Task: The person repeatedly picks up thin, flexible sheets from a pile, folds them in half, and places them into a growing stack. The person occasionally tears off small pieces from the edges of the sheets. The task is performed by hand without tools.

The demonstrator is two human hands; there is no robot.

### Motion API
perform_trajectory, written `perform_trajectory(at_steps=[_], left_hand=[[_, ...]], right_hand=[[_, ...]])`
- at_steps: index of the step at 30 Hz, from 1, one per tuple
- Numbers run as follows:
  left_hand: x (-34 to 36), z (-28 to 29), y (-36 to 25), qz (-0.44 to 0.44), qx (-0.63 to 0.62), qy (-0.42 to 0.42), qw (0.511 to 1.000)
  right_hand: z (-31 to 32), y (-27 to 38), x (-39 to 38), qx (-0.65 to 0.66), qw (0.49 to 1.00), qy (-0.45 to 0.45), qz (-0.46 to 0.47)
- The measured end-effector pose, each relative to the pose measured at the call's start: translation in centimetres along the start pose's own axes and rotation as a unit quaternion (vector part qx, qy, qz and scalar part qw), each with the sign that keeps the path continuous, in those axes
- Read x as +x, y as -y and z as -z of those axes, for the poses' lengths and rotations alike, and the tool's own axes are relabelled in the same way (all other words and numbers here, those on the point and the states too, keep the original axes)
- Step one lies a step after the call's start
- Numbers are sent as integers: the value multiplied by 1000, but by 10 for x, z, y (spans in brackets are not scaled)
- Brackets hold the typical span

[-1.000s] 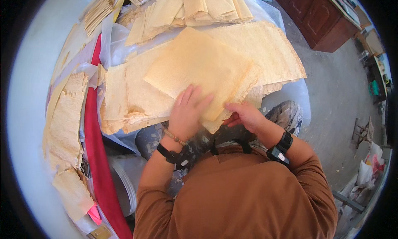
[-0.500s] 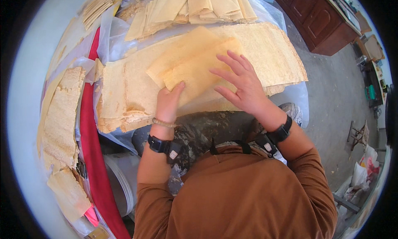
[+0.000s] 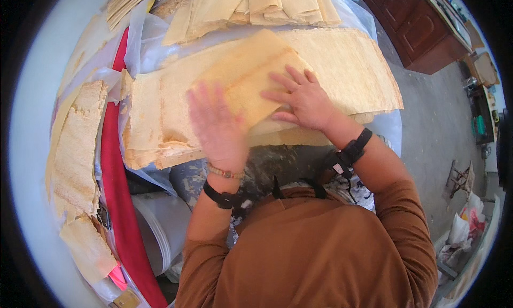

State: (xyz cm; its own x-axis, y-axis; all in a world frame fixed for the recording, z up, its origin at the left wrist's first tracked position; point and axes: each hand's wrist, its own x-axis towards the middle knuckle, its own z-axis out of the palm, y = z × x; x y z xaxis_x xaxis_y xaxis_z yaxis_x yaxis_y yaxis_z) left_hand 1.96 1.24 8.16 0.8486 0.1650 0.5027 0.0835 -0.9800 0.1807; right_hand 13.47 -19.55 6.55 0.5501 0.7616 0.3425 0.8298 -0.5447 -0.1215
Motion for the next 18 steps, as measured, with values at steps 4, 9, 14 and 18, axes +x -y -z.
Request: perform_trajectory(at_steps=[4, 9, 14, 18], left_hand=[[1, -7, -12, -96, -37, 202, 974], [1, -16, 9, -128, -38, 162, 978], [2, -9, 13, -148, 49, 147, 977], [10, 21, 44, -147, -132, 195, 961]], right_hand=[[7, -13, 7, 2, 1000, -27, 6], [19, -34, 11, 7, 999, -30, 31], [30, -34, 17, 36, 998, 51, 18], [49, -36, 4, 2, 999, 26, 24]])
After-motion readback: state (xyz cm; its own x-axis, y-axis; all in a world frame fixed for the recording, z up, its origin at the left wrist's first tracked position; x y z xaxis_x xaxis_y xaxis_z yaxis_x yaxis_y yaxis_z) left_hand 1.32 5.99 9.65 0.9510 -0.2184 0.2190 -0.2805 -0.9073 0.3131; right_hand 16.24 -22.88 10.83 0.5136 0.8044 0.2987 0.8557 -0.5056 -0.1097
